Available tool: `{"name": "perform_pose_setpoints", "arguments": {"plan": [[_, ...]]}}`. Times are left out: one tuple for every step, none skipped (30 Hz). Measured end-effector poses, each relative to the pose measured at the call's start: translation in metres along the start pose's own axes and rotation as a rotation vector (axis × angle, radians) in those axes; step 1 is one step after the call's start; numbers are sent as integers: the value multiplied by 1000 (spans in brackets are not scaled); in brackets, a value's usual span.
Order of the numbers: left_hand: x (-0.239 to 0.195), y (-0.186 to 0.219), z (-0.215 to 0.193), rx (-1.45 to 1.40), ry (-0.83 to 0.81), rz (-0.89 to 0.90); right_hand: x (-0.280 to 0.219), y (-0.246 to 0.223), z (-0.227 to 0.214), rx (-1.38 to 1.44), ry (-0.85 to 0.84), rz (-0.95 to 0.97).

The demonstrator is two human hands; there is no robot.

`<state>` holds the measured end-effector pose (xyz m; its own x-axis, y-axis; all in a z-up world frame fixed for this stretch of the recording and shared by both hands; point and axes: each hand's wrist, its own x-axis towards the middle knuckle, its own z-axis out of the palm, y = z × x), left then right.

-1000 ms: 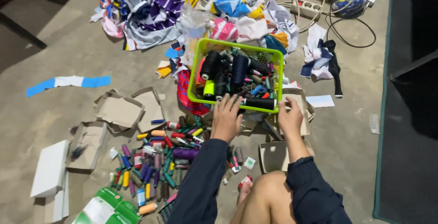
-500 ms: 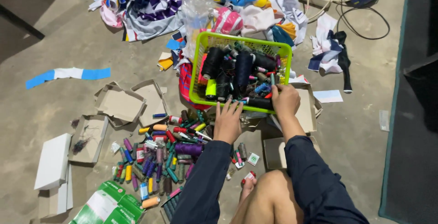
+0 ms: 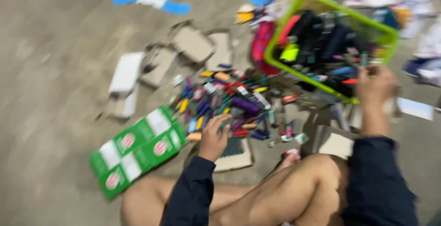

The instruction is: The person sits on the floor and sorts a large pile of colorful thread spools. They pick up individual spools, rotate them in their hands, and place them into a cardboard box or a green plastic basket. The person also moves the basket and other items on the floor to organize the workspace.

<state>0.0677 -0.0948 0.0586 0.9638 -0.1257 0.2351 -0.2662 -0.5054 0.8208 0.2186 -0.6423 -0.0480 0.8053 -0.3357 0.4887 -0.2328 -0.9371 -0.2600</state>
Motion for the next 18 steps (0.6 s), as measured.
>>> {"name": "perform_pose_setpoints", "arguments": {"plan": [[-17, -8, -16, 22, 29, -26, -6, -46, -36, 30, -19, -28], [-35, -15, -32, 70, 49, -113, -10, -96, -77, 193, -137, -56], [-50, -22, -45, 109, 56, -189, -20, -142, -132, 344, -249, -71], [-62, -37, -50, 122, 72, -205, -37, -180, -135, 360, -263, -86], [-76, -50, -51, 26, 87, -255, -58, -210, -146, 535, -420, -115], [-90, -63, -51, -70, 103, -304, -79, -240, -157, 709, -577, -143], [-100, -77, -45, -75, 104, -308, -108, -264, -155, 704, -581, -145], [-110, -91, -40, -132, 127, -369, -138, -287, -153, 630, -678, -164], [-121, -104, -34, -190, 154, -432, -168, -311, -152, 554, -775, -185], [-133, -120, -24, -196, 158, -437, -198, -318, -140, 548, -780, -190], [-140, -138, -15, -83, 81, -562, -225, -326, -125, 485, -908, -122], [-146, -156, -5, 32, 2, -684, -252, -334, -110, 419, -1034, -51], [-141, -154, -7, 28, 3, -684, -269, -332, -97, 416, -1033, -53], [-136, -152, -9, 71, 8, -695, -287, -329, -84, 451, -1072, -6], [-135, -148, -7, 109, 7, -709, -306, -322, -73, 479, -1116, 47], [-137, -152, -4, 100, 1, -713, -311, -321, -76, 468, -1118, 51], [-136, -157, -2, 126, -33, -739, -312, -321, -78, 484, -1121, 36], [-134, -161, 1, 152, -67, -764, -313, -321, -79, 499, -1123, 21]]}}
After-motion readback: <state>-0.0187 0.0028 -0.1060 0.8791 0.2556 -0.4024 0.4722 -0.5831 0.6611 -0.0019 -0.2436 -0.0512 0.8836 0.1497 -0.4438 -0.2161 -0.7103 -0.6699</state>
